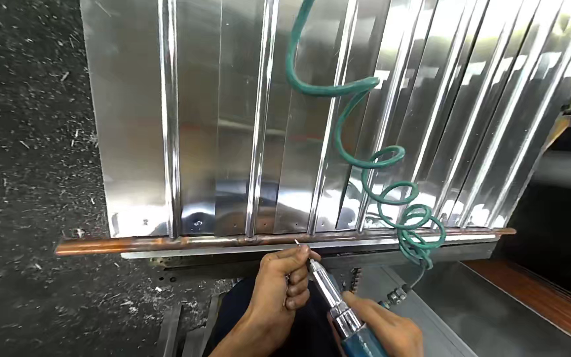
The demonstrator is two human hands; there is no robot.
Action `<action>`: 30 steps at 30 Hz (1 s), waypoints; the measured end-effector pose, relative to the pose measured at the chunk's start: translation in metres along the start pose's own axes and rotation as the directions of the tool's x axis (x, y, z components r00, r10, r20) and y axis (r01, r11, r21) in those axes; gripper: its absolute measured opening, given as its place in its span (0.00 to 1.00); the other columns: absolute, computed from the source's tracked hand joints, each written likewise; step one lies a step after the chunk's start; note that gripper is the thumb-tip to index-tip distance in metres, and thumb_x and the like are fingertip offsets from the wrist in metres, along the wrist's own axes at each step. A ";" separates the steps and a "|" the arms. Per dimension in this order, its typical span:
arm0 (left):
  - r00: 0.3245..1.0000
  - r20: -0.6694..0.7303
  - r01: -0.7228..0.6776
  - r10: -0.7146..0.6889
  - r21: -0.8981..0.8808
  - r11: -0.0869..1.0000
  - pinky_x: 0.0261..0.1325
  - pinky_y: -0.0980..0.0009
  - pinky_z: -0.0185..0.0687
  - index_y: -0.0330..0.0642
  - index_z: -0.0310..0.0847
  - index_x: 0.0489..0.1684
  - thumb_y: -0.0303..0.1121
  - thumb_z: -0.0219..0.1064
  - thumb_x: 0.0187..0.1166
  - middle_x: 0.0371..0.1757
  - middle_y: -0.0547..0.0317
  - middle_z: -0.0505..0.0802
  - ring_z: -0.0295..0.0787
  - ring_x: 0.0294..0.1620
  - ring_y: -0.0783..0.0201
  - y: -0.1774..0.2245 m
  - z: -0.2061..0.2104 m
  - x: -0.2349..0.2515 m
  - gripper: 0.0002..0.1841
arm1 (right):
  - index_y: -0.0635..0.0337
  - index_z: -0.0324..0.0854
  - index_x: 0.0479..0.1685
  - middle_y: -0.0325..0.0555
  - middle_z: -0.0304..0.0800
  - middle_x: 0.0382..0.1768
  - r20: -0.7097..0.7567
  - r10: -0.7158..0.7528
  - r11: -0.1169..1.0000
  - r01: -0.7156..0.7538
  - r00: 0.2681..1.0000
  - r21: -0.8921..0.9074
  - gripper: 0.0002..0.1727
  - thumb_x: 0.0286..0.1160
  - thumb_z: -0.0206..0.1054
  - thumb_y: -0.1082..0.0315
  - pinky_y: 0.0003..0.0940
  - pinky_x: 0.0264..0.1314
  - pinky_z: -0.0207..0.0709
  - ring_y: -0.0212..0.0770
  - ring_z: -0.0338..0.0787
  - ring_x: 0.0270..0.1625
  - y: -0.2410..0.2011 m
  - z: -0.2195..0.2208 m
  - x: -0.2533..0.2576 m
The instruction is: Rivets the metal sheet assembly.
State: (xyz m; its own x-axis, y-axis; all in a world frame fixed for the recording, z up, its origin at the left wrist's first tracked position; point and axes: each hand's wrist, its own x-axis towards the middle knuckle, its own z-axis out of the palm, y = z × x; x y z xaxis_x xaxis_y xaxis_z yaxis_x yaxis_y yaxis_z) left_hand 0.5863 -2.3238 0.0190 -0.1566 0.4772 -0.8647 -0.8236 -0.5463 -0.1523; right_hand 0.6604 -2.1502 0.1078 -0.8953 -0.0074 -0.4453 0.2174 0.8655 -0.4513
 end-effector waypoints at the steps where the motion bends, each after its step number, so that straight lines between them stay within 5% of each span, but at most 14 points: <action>1: 1.000 -0.002 0.015 -0.015 -0.010 1.000 0.08 0.83 0.58 0.33 0.87 0.39 0.33 0.56 0.90 0.10 0.71 0.67 0.59 0.06 0.78 0.001 0.000 0.003 0.16 | 0.52 0.93 0.52 0.43 0.95 0.30 0.005 0.003 1.000 -0.003 1.000 -0.005 0.17 0.64 0.79 0.58 0.35 0.26 0.84 0.37 0.92 0.28 0.000 0.001 0.002; 6: 0.999 -0.027 0.041 -0.038 0.087 0.995 0.08 0.83 0.56 0.33 0.88 0.40 0.32 0.58 0.88 0.11 0.70 0.68 0.58 0.07 0.78 0.007 -0.002 0.011 0.14 | 0.53 0.93 0.54 0.44 0.96 0.33 0.048 0.039 0.999 -0.037 0.998 -0.040 0.19 0.64 0.79 0.57 0.39 0.26 0.86 0.39 0.94 0.30 -0.002 0.004 0.008; 9: 0.997 0.008 -0.080 0.082 0.346 0.935 0.10 0.80 0.52 0.35 0.90 0.46 0.34 0.58 0.90 0.11 0.68 0.68 0.56 0.07 0.76 0.010 -0.005 0.020 0.15 | 0.51 0.94 0.52 0.41 0.97 0.33 0.063 0.087 0.996 -0.085 0.994 -0.040 0.19 0.62 0.79 0.55 0.43 0.25 0.85 0.39 0.94 0.29 0.000 0.008 0.020; 15: 0.927 -0.005 -0.284 0.376 0.646 0.708 0.15 0.73 0.63 0.45 0.96 0.48 0.37 0.63 0.84 0.15 0.67 0.77 0.64 0.11 0.71 0.017 -0.035 0.024 0.13 | 0.40 0.92 0.45 0.27 0.92 0.25 0.042 0.095 0.994 -0.097 0.995 0.046 0.14 0.65 0.75 0.48 0.39 0.22 0.83 0.29 0.90 0.25 0.018 0.032 0.052; 20: 0.853 -0.100 -0.427 0.513 0.431 0.795 0.09 0.79 0.53 0.42 0.94 0.48 0.34 0.61 0.85 0.10 0.68 0.68 0.56 0.07 0.75 0.065 -0.050 -0.013 0.13 | 0.40 0.92 0.44 0.27 0.93 0.27 0.120 0.155 0.988 -0.155 0.981 -0.012 0.16 0.64 0.76 0.44 0.37 0.28 0.86 0.28 0.92 0.29 0.007 0.028 0.068; 23: 0.795 -0.087 -0.551 0.600 0.307 0.776 0.08 0.81 0.54 0.39 0.92 0.50 0.33 0.57 0.87 0.11 0.68 0.68 0.55 0.06 0.77 0.094 -0.053 -0.023 0.15 | 0.39 0.92 0.57 0.42 0.95 0.42 0.306 0.216 0.947 -0.123 0.927 -0.297 0.26 0.59 0.78 0.41 0.51 0.33 0.87 0.47 0.94 0.41 -0.027 0.006 0.092; 25: 0.784 -0.077 -0.589 0.616 0.224 0.777 0.07 0.82 0.56 0.37 0.91 0.51 0.34 0.53 0.89 0.11 0.69 0.68 0.56 0.06 0.77 0.106 -0.051 -0.027 0.17 | 0.44 0.92 0.57 0.47 0.90 0.53 0.378 0.237 0.934 -0.102 0.895 -0.344 0.27 0.54 0.81 0.47 0.52 0.42 0.88 0.52 0.91 0.53 -0.044 0.003 0.110; 30: 0.806 -0.060 -0.590 0.589 0.015 0.807 0.08 0.83 0.59 0.39 0.90 0.46 0.36 0.49 0.91 0.11 0.70 0.67 0.58 0.06 0.78 0.113 -0.037 -0.033 0.20 | 0.51 0.90 0.53 0.44 0.95 0.44 0.422 0.156 0.875 0.073 0.893 -0.478 0.25 0.49 0.79 0.57 0.50 0.37 0.88 0.49 0.95 0.44 -0.056 0.014 0.124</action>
State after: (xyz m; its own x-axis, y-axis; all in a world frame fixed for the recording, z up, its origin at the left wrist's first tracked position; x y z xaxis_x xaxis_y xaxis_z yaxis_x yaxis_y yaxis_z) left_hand 0.5190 -2.4271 0.0128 -0.5788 0.0209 -0.8152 -0.5809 -0.7122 0.3942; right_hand 0.5429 -2.2063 0.0672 -0.6017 -0.0833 -0.7944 -0.0613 0.9964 -0.0581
